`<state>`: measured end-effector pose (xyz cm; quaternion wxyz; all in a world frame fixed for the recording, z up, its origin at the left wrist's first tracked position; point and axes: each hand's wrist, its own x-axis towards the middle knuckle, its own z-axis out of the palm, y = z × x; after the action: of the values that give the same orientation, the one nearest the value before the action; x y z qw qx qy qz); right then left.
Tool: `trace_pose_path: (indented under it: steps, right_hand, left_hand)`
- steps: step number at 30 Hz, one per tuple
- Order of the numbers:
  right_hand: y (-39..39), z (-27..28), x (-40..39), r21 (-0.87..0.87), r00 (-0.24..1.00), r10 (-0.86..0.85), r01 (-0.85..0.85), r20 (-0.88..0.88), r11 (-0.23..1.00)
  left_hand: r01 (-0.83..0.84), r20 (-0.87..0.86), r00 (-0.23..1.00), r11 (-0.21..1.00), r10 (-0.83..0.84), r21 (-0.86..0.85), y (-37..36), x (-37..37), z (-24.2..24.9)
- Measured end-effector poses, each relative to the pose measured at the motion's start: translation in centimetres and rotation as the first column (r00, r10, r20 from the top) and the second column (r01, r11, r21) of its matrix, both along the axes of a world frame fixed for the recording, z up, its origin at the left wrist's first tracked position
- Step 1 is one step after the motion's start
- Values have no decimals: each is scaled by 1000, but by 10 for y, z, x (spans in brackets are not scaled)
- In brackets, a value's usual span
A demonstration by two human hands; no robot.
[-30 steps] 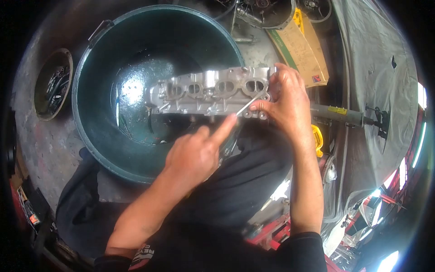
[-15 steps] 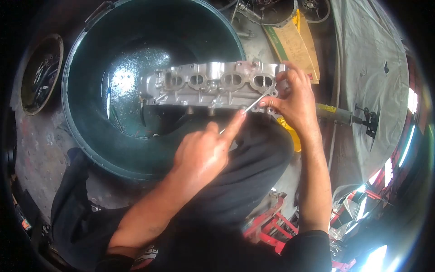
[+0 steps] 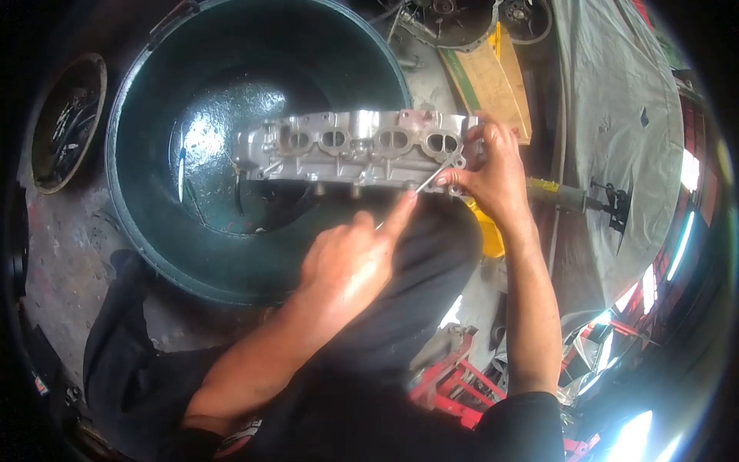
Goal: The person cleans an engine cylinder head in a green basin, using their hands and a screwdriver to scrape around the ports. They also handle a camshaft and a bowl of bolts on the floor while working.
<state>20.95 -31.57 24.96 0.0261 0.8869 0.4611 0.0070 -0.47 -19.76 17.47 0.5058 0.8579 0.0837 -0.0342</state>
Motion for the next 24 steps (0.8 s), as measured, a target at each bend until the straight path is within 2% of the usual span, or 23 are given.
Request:
trace_pose_path:
  steps: [3,4,6,8,10,12,15,20,23,24]
  right_hand:
    - [1,0,-1,26,994,-86,88,-68,996]
    - [-2,0,0,8,999,-39,39,-28,999]
    - [0,2,-3,9,990,-122,123,-75,992]
    - [-5,-1,2,-1,1000,-23,23,-11,1000]
    - [-3,2,1,76,989,-88,97,-123,992]
    - [-4,3,-1,113,962,-163,191,-220,975]
    - [-3,3,-2,91,957,-199,222,-213,971]
    - [-2,2,-2,44,982,-136,143,-133,989]
    - [-2,2,-2,49,982,-132,140,-136,989]
    - [-2,2,-2,54,981,-134,143,-136,988]
  left_hand:
    - [3,14,1000,999,-4,41,3,8,-2]
    - [-3,34,999,999,2,33,1,12,-2]
    - [-34,49,998,999,34,6,-2,11,0]
    - [-21,13,1000,1000,21,9,-4,1,-2]
    - [-38,-8,999,999,38,8,-8,-4,-16]
    - [-99,20,995,993,100,-58,-19,-8,-38]
    - [-173,74,980,973,186,-155,-45,-8,-60]
    - [-218,102,966,961,237,-168,-47,-2,-72]
    - [-285,72,947,920,314,-269,-53,3,-74]
    - [-299,55,939,887,338,-352,-52,3,-68]
